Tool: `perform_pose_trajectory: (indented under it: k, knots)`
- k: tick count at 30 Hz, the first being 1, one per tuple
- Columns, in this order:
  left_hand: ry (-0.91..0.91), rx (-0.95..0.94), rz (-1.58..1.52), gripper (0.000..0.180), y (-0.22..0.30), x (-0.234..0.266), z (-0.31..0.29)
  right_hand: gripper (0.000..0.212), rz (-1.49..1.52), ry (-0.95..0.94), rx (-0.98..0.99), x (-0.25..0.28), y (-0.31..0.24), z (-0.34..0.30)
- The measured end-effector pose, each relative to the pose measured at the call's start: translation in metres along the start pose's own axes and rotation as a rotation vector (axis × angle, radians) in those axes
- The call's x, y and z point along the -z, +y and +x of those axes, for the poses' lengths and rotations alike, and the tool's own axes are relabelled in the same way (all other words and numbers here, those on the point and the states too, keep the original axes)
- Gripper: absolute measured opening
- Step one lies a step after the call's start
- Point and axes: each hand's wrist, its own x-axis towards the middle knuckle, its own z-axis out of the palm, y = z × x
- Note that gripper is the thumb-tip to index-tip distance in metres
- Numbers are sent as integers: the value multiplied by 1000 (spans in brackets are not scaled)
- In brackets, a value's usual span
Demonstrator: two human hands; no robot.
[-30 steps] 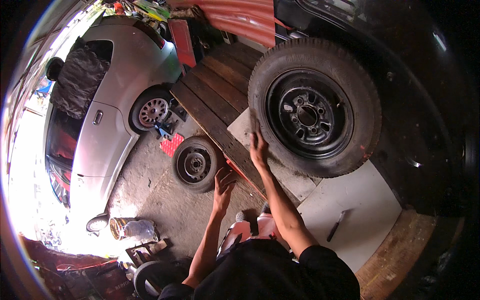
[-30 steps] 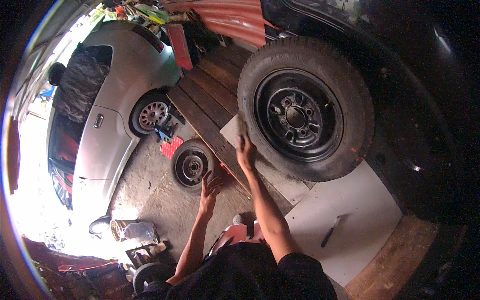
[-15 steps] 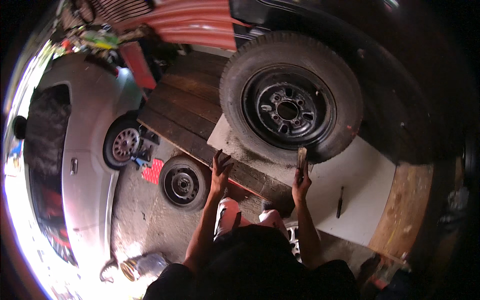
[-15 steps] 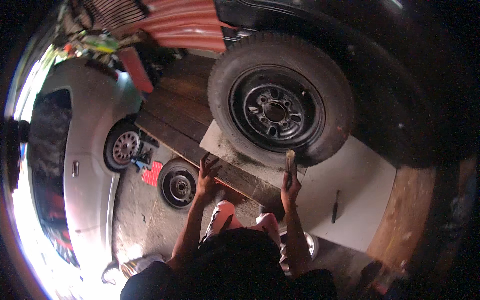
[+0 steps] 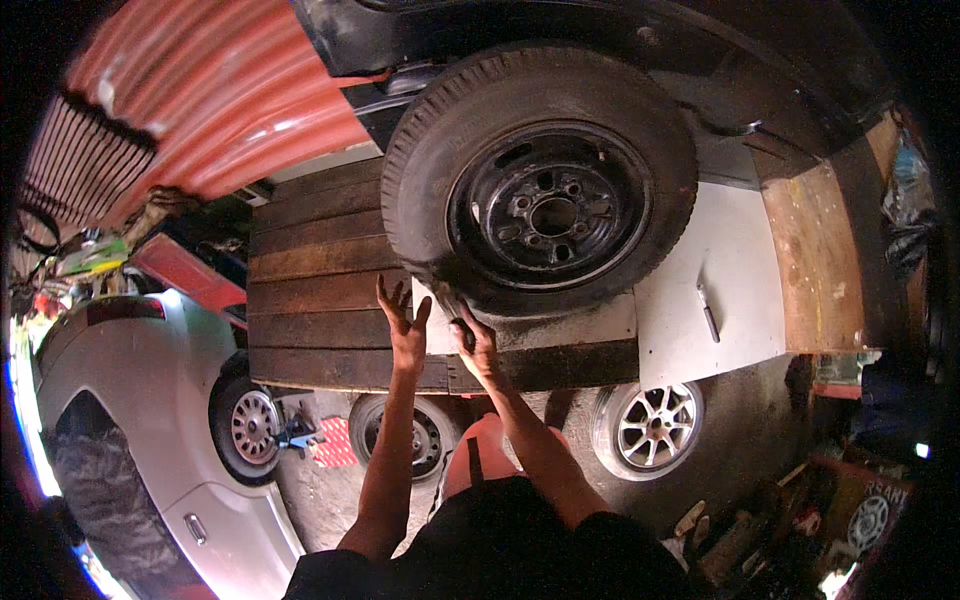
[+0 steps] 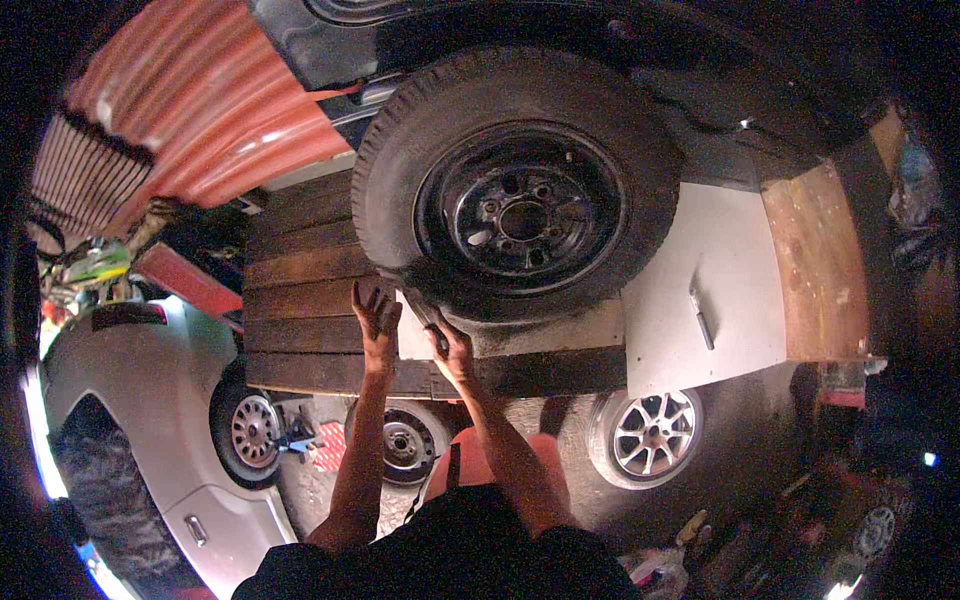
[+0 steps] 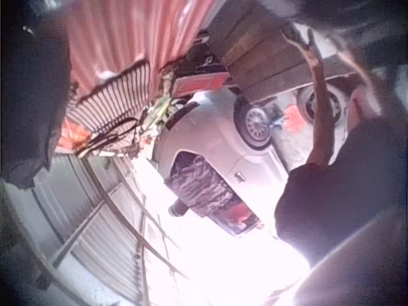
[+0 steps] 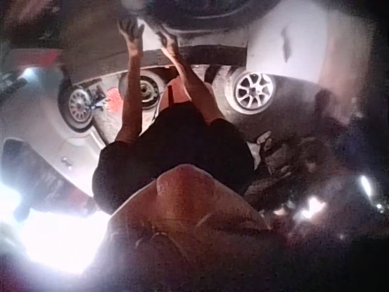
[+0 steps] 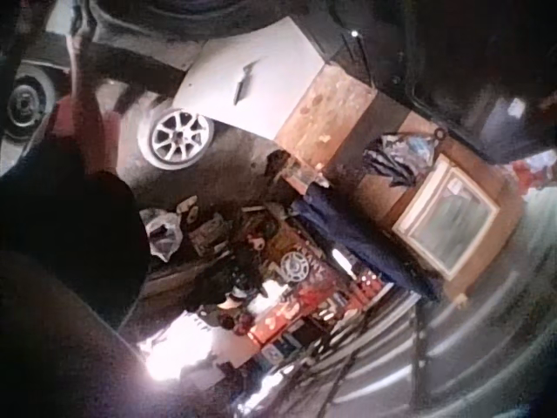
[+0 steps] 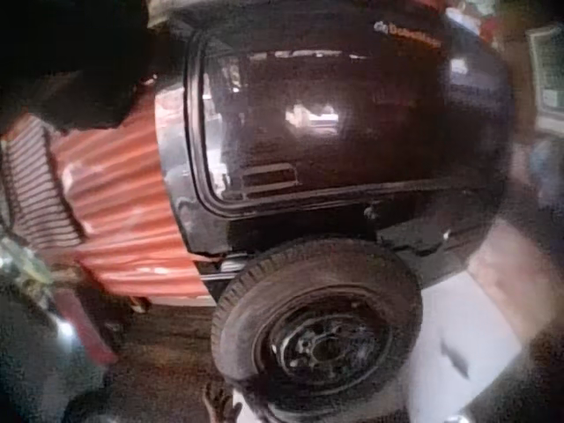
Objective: The person scrubs the surface of a car tire mounted on a vehicle using a small brush. They repeatedly rub the brush across the tire's sidewall and rim area while holding the tire with the other hand.
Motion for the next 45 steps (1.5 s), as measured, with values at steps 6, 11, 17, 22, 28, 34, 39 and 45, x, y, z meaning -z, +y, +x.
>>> perform_pose_trajectory:
  k: [6,11,17,22,28,34,39,45]
  knots:
    - [-109,-89,252,113,-20,-32,0,44,-346,253,-415,92,59,-61]
    - [-185,-184,486,119,-15,-35,-9,36,-124,907,-107,183,85,-45]
    - [-229,-76,385,122,-9,-48,-13,37,-105,755,-204,135,84,-26]
    - [-222,-239,458,118,-31,-27,-9,33,-207,377,-156,67,18,-47]
    - [-215,-265,458,114,-30,-35,-10,33,-138,72,-96,47,19,-25]
    - [-277,-295,471,116,-27,-28,-7,44,-415,164,-369,195,43,-27]
    - [-207,-180,479,118,-14,-40,-22,51,-244,606,-176,213,16,-1]
    - [-213,-169,471,117,-13,-50,-21,50,-347,591,-102,119,46,-22]
